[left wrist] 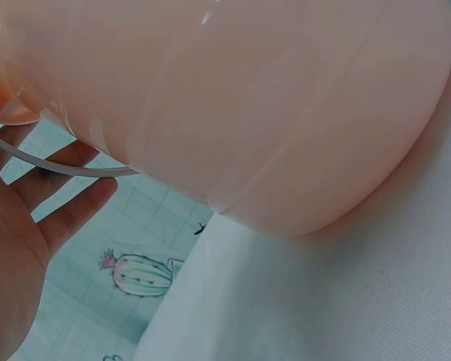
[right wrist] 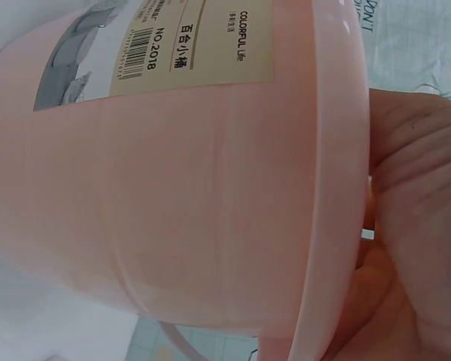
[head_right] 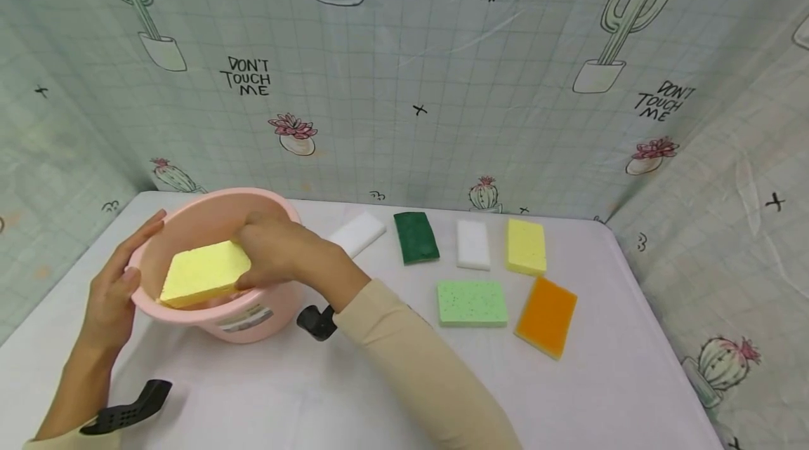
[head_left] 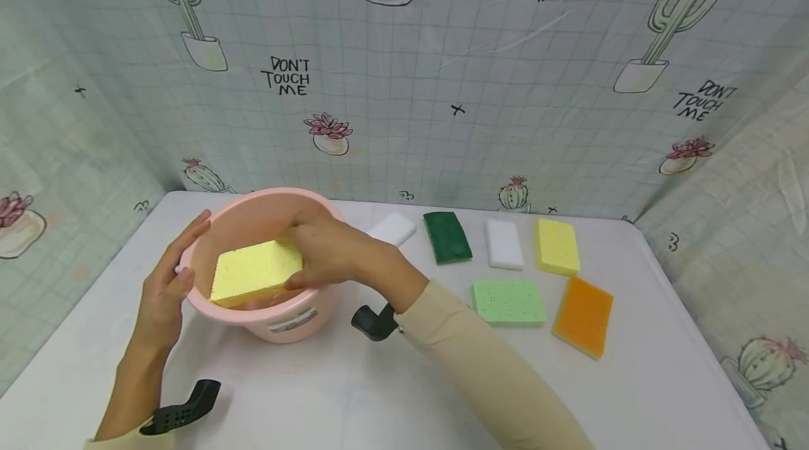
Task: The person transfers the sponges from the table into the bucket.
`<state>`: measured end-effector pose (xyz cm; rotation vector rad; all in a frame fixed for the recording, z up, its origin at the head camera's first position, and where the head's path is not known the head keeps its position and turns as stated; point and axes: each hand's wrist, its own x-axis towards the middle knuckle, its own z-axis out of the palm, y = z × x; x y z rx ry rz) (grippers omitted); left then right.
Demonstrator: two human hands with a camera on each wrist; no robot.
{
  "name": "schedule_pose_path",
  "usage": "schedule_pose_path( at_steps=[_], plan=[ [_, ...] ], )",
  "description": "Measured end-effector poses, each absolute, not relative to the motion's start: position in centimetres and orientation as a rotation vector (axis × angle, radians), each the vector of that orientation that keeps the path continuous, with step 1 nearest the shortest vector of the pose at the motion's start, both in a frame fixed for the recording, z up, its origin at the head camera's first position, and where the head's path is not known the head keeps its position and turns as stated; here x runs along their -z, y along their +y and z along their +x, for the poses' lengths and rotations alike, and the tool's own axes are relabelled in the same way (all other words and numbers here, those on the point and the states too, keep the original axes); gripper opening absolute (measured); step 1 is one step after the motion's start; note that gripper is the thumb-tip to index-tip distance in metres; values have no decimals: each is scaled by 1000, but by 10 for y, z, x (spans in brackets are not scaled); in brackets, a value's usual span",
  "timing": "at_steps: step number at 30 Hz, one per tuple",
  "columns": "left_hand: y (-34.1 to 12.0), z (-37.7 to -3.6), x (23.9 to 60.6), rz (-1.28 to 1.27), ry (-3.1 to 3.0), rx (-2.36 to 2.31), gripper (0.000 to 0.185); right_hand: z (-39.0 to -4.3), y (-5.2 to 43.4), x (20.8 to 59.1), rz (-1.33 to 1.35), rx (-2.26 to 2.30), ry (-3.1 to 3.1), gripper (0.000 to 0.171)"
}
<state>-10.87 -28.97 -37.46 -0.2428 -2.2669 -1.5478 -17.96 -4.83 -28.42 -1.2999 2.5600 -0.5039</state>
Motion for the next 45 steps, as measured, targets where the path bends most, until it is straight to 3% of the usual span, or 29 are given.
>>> schedule_pose_path(
  at_steps=[5,17,23,45],
  plan=[
    [-290,-109,375,-265,-2259,1548,55,-179,-48,284,-1300,522,2535,64],
    [-291,-109,377,-299,-2248,1549,53,-182,-47,284,-1308,542,2526,45],
    [-290,-110,376,-298,-2255,1549,52,-182,-45,283,-1223,456,2573,49],
    [-294,-110,379,-334,-2237,1536,52,-175,7,292,-1304,1111,2683,34]
  ],
)
